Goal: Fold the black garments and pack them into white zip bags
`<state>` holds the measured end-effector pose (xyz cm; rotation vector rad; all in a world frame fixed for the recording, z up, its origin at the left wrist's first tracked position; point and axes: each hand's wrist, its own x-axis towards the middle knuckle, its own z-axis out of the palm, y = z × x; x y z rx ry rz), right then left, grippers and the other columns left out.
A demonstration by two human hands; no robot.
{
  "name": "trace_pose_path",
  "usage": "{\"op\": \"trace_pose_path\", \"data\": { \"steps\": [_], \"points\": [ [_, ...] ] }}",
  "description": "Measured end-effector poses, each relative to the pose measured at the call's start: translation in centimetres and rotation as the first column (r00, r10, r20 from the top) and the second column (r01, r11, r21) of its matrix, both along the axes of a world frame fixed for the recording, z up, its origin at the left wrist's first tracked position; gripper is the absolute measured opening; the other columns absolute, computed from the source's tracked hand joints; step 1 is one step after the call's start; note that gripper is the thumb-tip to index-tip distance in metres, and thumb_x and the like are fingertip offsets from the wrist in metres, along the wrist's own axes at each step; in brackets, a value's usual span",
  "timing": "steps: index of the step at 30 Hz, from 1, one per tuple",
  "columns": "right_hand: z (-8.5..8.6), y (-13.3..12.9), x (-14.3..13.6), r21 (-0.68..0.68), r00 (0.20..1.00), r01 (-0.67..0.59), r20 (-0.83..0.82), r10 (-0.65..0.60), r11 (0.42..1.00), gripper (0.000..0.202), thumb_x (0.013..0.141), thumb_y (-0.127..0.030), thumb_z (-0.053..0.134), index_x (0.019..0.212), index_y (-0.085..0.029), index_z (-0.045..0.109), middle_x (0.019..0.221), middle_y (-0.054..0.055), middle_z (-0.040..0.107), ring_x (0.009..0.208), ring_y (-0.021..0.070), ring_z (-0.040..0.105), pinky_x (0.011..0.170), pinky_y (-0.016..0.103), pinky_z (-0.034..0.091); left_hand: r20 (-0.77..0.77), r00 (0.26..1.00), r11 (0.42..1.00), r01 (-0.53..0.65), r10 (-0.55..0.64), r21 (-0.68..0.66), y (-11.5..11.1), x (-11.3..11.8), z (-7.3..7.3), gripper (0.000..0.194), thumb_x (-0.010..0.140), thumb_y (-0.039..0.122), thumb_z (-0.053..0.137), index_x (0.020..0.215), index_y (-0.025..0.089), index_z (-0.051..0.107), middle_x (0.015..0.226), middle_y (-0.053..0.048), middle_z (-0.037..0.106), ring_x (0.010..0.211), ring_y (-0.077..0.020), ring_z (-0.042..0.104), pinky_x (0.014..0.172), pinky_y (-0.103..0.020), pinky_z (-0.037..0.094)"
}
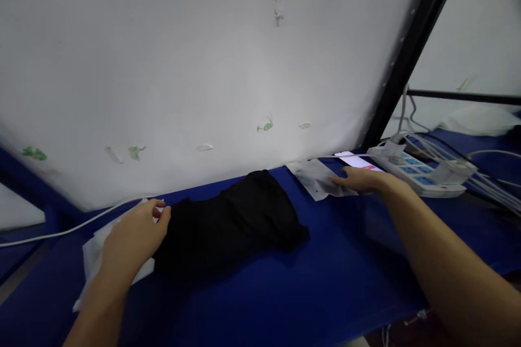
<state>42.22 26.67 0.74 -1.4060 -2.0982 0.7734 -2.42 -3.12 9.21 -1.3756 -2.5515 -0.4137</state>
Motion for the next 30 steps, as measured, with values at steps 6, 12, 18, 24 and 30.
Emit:
{"op": "trace_pose_path", "data": {
  "steps": [6, 12, 18, 24, 30],
  "points": [
    [1.5, -2.2, -0.6, -0.126, 0.996, -0.084, -0.054, 0.078, 0.988, 0.034, 0.07, -0.037, 0.075, 0.097, -0.02, 0.064, 0.055, -0.001, 0.058, 0.049, 0.0162, 0.055, 0.046, 0.03, 0.045, -0.123, 0.992, 0.995, 0.028, -0.016, 0.092, 0.0, 1.0, -0.6, 0.022, 0.089, 0.041, 0.049, 0.09, 0.027, 0.065, 0.091, -0.006, 0.073, 0.075, -0.03, 0.066, 0.06, -0.037, 0.042],
    [4.7, -5.4, -5.1, -0.188, 0.792, -0.127, -0.61, -0.015, 0.974, 0.026, 0.069, -0.041, 0.077, 0.079, -0.02, 0.065, 0.079, 0.002, 0.065, 0.061, 0.0128, 0.057, 0.057, 0.029, 0.05, -0.221, 0.941, 0.911, 0.312, -0.257, 0.269, 0.3, 3.7, -0.9, 0.018, 0.09, 0.03, 0.05, 0.096, 0.024, 0.065, 0.1, -0.004, 0.072, 0.09, -0.0267, 0.066, 0.076, -0.039, 0.049],
    [6.5, -12.6, -10.8, 0.109, 0.754, -0.331, -0.567, 0.332, 0.937, 0.026, 0.084, -0.038, 0.067, 0.103, -0.021, 0.068, 0.089, 0.005, 0.07, 0.082, 0.0187, 0.066, 0.08, 0.037, 0.054, -0.236, 0.718, 0.636, 0.692, -0.655, 0.341, 0.4, 8.6, -1.8, 0.018, 0.092, 0.02, 0.053, 0.107, 0.021, 0.064, 0.103, -0.006, 0.068, 0.095, -0.0204, 0.065, 0.087, -0.038, 0.053],
    [7.5, -18.7, -14.2, 0.599, 0.777, -0.428, -0.137, 0.614, 0.677, 0.015, 0.094, -0.027, 0.055, 0.097, -0.022, 0.068, 0.081, 0.005, 0.066, 0.071, 0.0169, 0.059, 0.063, 0.032, 0.05, -0.279, 0.616, 0.449, 0.754, -0.736, 0.48, 0.0, 11.6, -2.0, 0.027, 0.089, 0.015, 0.061, 0.116, 0.019, 0.061, 0.106, -0.008, 0.067, 0.099, -0.0195, 0.064, 0.087, -0.036, 0.057],
    [7.1, -20.2, -15.0, 0.801, 0.804, -0.422, 0.114, 0.583, 0.424, 0.019, 0.095, -0.019, 0.051, 0.102, -0.018, 0.069, 0.08, 0.007, 0.057, 0.072, 0.0186, 0.049, 0.062, 0.033, 0.046, -0.237, 0.576, 0.373, 0.738, -0.782, 0.562, -0.2, 12.1, -2.1, 0.012, 0.088, 0.006, 0.063, 0.094, 0.017, 0.064, 0.085, -0.003, 0.066, 0.078, -0.012, 0.064, 0.073, -0.024, 0.056]
  ]
}}
